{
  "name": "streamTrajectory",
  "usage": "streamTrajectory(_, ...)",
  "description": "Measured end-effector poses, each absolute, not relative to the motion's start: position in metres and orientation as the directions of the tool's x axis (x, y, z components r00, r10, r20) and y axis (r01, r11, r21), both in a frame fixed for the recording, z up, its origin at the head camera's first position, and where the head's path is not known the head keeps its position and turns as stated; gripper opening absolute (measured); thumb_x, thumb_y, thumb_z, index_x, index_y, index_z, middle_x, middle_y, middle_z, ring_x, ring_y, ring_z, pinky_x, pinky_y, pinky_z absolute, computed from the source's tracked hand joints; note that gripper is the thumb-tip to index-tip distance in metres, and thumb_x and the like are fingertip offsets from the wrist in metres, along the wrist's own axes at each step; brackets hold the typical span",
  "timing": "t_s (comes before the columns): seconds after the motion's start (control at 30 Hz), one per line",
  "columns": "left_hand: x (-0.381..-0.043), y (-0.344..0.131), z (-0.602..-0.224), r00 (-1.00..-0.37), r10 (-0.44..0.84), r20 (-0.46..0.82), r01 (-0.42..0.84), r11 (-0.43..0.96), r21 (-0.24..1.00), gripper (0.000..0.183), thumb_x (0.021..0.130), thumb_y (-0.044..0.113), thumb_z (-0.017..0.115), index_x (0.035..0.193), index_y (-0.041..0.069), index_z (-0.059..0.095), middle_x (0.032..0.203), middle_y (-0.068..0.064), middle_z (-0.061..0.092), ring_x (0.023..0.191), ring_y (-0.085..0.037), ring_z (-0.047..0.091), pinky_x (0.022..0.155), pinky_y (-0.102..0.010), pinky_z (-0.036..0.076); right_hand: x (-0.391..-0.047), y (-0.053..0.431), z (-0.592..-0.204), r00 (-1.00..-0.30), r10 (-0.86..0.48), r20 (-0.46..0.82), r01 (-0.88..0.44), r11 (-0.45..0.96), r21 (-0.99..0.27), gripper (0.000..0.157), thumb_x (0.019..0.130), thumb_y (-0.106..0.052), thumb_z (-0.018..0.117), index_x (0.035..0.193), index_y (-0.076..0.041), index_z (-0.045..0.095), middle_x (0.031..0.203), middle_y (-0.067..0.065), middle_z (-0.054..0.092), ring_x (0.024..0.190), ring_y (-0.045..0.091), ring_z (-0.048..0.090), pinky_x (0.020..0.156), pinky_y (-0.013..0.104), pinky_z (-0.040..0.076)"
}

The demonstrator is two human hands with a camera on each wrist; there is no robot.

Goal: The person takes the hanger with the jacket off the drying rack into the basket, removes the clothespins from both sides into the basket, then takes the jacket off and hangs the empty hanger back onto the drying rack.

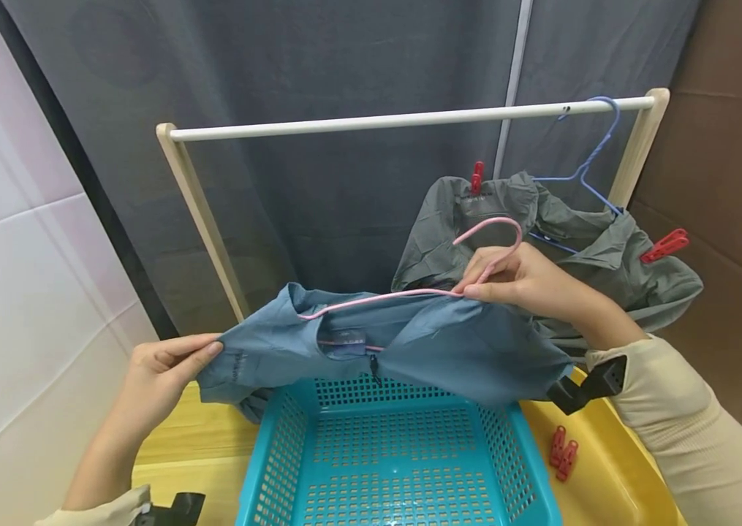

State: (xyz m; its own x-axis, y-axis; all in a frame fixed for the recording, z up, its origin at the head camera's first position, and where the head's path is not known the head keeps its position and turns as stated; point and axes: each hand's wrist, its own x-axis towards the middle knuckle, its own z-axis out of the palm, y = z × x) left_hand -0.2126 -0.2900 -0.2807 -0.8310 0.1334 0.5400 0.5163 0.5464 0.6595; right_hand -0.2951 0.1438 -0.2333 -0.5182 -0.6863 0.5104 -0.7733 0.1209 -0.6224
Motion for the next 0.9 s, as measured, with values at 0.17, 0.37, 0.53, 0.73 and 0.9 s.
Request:
streamTrajectory(0.17,-0.213,-0.295,-0.287,-0.840,0.122,0.528,0.509,0.512,0.692,0.017,0.085,-0.007,0.059,0.099,-0.010,0.066,0.089,0.013,0.067,0.079,-0.003,0.064,0.067,-0.016,0.049,-0.292,0.146,-0.237,-0.536,-0.671,0.513,-0.765,0.128,-0.632,0.016,0.083,0.007,0.060,0.090,-0.002,0.071,0.088,0.006,0.066,0.085,0.019,0.059,0.073,0.028,0.048)
streamTrajectory(0.37,-0.213,-0.296,-0.294,-0.848,0.103,0.520,0.493,0.513,0.702,0.016,0.084,-0.006,0.060,0.098,-0.011,0.066,0.088,0.014,0.067,0.078,-0.002,0.064,0.065,-0.017,0.050,-0.289,0.150,-0.241,-0.569,-0.648,0.507,-0.734,0.121,-0.669,0.016,0.084,0.006,0.060,0.093,-0.001,0.070,0.092,0.008,0.067,0.089,0.020,0.060,0.076,0.026,0.048)
streamTrajectory(0.53,-0.212,-0.297,-0.297,-0.849,0.109,0.517,0.488,0.539,0.687,0.015,0.085,-0.005,0.060,0.097,-0.012,0.066,0.088,0.016,0.066,0.077,-0.001,0.063,0.063,-0.017,0.050,-0.291,0.150,-0.245,-0.600,-0.628,0.495,-0.696,0.106,-0.710,0.015,0.085,0.004,0.059,0.097,0.002,0.069,0.095,0.009,0.066,0.091,0.021,0.059,0.076,0.027,0.048)
streamTrajectory(0.73,-0.209,-0.291,-0.295,-0.836,0.131,0.533,0.497,0.593,0.633,0.015,0.084,0.000,0.063,0.094,-0.012,0.067,0.086,0.016,0.066,0.078,0.000,0.062,0.064,-0.014,0.048,-0.295,0.145,-0.251,-0.700,-0.561,0.442,-0.616,0.161,-0.772,0.015,0.088,-0.005,0.059,0.098,0.001,0.069,0.099,0.008,0.066,0.095,0.021,0.059,0.078,0.028,0.048)
streamTrajectory(0.9,-0.207,-0.284,-0.292,-0.834,0.172,0.525,0.511,0.600,0.615,0.014,0.084,0.001,0.064,0.092,-0.009,0.069,0.086,0.014,0.067,0.080,-0.001,0.062,0.065,-0.015,0.049,-0.295,0.136,-0.249,-0.766,-0.485,0.421,-0.559,0.181,-0.809,0.016,0.088,-0.011,0.061,0.097,0.000,0.069,0.099,0.008,0.065,0.097,0.021,0.057,0.079,0.027,0.047)
